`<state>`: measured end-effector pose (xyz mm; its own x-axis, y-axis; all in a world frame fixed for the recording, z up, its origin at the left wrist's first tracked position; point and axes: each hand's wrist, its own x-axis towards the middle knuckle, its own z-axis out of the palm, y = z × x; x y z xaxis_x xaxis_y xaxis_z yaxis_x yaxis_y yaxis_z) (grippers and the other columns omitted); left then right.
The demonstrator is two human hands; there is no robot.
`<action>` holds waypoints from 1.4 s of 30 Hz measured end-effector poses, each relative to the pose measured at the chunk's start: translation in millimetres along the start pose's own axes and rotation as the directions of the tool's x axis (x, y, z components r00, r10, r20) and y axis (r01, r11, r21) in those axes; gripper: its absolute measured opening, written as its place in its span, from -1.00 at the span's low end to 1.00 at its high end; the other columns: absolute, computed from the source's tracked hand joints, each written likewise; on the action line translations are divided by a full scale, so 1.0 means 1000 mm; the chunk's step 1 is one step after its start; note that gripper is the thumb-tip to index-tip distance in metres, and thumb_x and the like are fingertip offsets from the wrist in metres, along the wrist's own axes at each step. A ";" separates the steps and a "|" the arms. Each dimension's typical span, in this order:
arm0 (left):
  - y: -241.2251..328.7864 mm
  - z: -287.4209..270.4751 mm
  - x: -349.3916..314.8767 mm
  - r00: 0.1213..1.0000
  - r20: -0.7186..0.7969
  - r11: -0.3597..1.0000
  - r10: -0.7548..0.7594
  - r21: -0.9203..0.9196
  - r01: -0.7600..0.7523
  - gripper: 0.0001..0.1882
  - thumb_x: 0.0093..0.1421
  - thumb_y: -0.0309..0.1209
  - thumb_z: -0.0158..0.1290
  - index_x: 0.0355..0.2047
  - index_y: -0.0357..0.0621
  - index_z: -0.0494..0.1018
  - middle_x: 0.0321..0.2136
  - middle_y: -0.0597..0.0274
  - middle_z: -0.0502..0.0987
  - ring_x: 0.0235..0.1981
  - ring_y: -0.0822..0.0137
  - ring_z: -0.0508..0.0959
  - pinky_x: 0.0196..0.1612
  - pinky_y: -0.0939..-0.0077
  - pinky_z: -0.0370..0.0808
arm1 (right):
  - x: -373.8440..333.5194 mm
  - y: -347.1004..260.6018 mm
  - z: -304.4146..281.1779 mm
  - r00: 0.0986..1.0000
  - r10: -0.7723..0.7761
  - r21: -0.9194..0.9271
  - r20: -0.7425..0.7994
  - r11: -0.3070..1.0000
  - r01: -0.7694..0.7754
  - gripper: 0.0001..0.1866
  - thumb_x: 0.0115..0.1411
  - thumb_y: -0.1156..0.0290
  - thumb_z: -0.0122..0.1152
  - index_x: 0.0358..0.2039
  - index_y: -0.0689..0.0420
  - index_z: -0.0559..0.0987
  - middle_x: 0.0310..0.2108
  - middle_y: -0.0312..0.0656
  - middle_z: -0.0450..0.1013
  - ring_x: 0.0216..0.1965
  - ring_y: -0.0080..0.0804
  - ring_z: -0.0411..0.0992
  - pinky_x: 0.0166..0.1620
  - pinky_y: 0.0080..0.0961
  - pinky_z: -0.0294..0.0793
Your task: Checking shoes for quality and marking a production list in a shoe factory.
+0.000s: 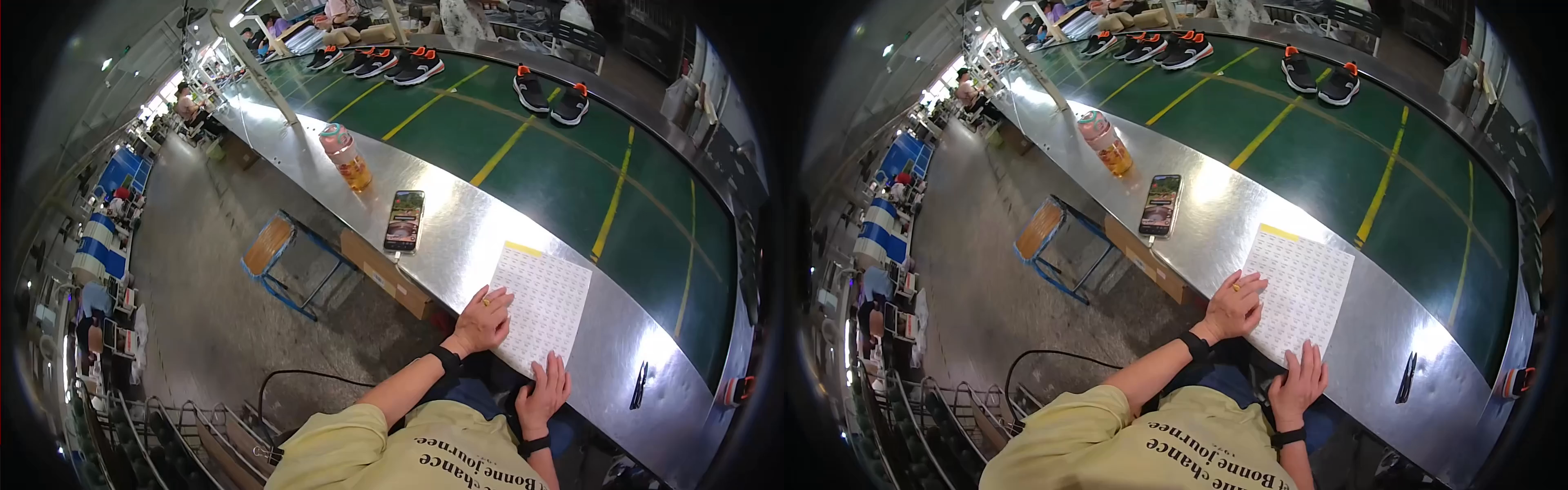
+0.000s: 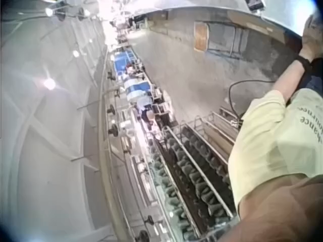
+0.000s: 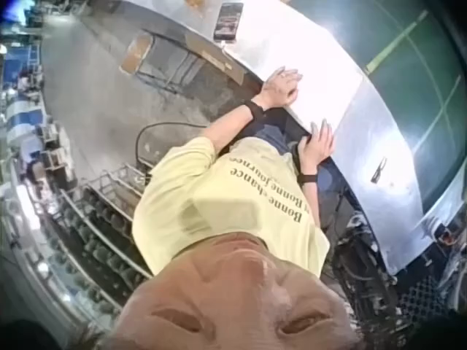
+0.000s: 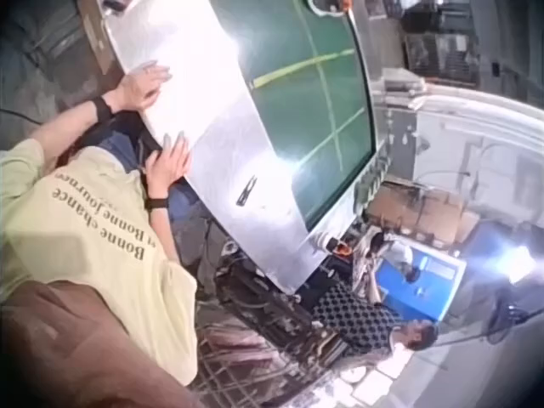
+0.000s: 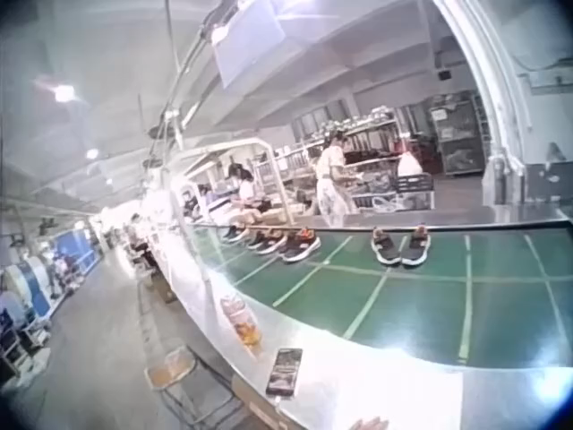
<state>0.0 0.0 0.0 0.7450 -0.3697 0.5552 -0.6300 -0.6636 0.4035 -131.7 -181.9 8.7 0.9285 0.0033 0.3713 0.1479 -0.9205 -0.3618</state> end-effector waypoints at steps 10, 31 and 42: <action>-0.001 0.000 -0.002 1.000 0.019 1.000 -0.006 -0.027 0.006 -0.89 0.02 -0.42 0.02 -0.45 -0.19 0.39 -0.07 0.09 0.45 0.05 0.12 0.40 0.16 0.09 0.22 | 0.000 -0.001 0.002 1.000 0.015 -0.003 0.003 1.000 -0.015 -0.54 -0.21 0.56 0.05 -0.17 0.06 0.46 0.15 -0.06 0.26 0.20 -0.10 0.16 0.22 -0.10 -0.03; -0.002 0.001 -0.004 0.999 -0.043 0.999 0.015 -0.040 -0.016 -0.87 0.00 -0.42 0.05 -0.44 -0.19 0.45 -0.13 0.09 0.50 0.03 0.11 0.43 0.16 0.15 0.25 | 0.000 0.000 0.003 1.000 0.002 -0.047 0.000 0.999 -0.002 -0.53 -0.21 0.53 0.07 -0.16 0.02 0.45 0.14 -0.05 0.27 0.19 -0.09 0.19 0.21 -0.10 -0.02; -0.002 0.001 -0.005 0.998 -0.039 0.998 0.054 -0.014 -0.055 -0.87 0.00 -0.42 0.05 -0.43 -0.19 0.45 -0.13 0.11 0.50 0.02 0.11 0.44 0.15 0.17 0.26 | -0.002 0.004 0.005 1.000 -0.013 -0.058 -0.007 0.998 0.012 -0.50 -0.24 0.54 0.09 -0.15 0.06 0.43 0.14 -0.04 0.26 0.20 -0.09 0.17 0.23 -0.11 -0.04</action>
<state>-1.7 2.2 -4.4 0.7008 -0.3795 0.6040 -0.6726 -0.6335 0.3824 -131.1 -183.3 2.5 0.9241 0.0122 0.3819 0.1393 -0.9415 -0.3069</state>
